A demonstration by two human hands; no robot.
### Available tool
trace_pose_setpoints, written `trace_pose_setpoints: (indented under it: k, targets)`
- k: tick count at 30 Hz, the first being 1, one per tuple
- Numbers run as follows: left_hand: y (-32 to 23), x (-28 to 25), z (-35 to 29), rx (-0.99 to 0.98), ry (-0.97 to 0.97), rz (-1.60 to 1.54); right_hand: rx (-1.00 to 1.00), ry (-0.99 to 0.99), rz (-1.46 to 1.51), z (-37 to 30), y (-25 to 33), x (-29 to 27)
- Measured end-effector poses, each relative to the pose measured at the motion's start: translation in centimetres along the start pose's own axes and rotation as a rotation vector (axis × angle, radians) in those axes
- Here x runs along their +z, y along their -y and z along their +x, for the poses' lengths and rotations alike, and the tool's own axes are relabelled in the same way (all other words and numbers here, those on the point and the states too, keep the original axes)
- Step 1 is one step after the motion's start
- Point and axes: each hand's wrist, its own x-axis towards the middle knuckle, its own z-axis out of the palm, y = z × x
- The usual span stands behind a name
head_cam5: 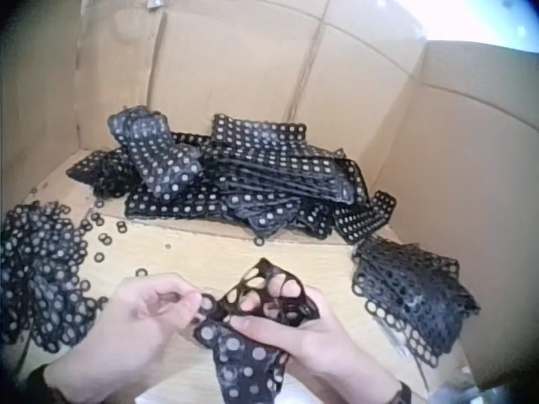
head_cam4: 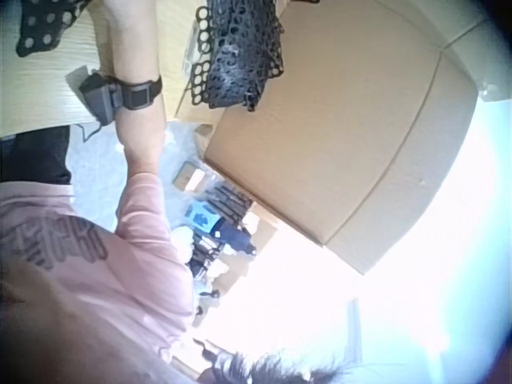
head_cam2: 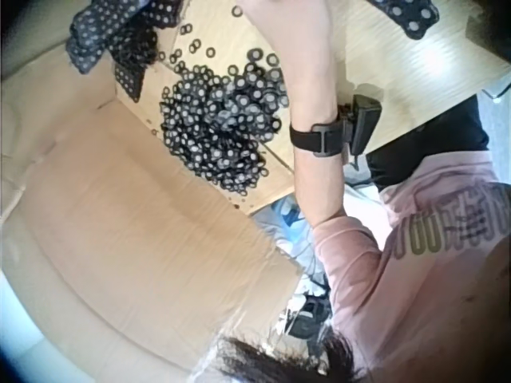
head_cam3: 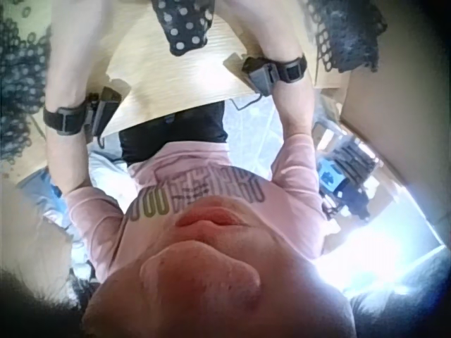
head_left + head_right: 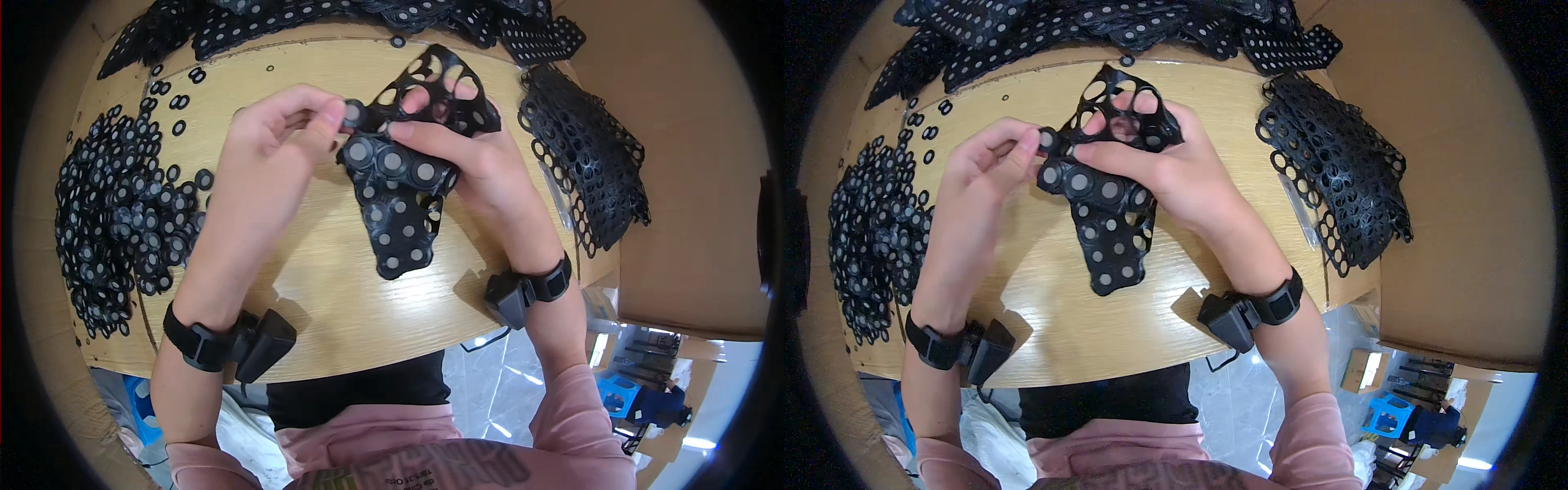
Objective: Manually assemble black plastic grid components by inserting small circular black pieces into the circular holes of a larger plastic grid.
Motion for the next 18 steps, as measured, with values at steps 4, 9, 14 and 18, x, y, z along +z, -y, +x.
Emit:
trace_pose_setpoints:
  k: [4,9,14,18]
  targets:
    - [-0.3,-2.9,1.0,-0.067,-0.181,-0.005,0.039,-0.027,0.180,-0.1,1.3,-0.2]
    - [-1.1,-6.5,2.2,-0.028,-0.472,0.309,0.096,-0.044,0.339,-0.1,2.3,-1.9]
    - [-0.1,-7.6,2.1,0.033,-0.438,0.844,0.241,0.074,0.339,0.6,1.4,-2.4]
    - [0.3,-6.4,1.9,0.253,-0.362,1.035,0.266,0.023,0.262,0.8,1.5,-2.4]
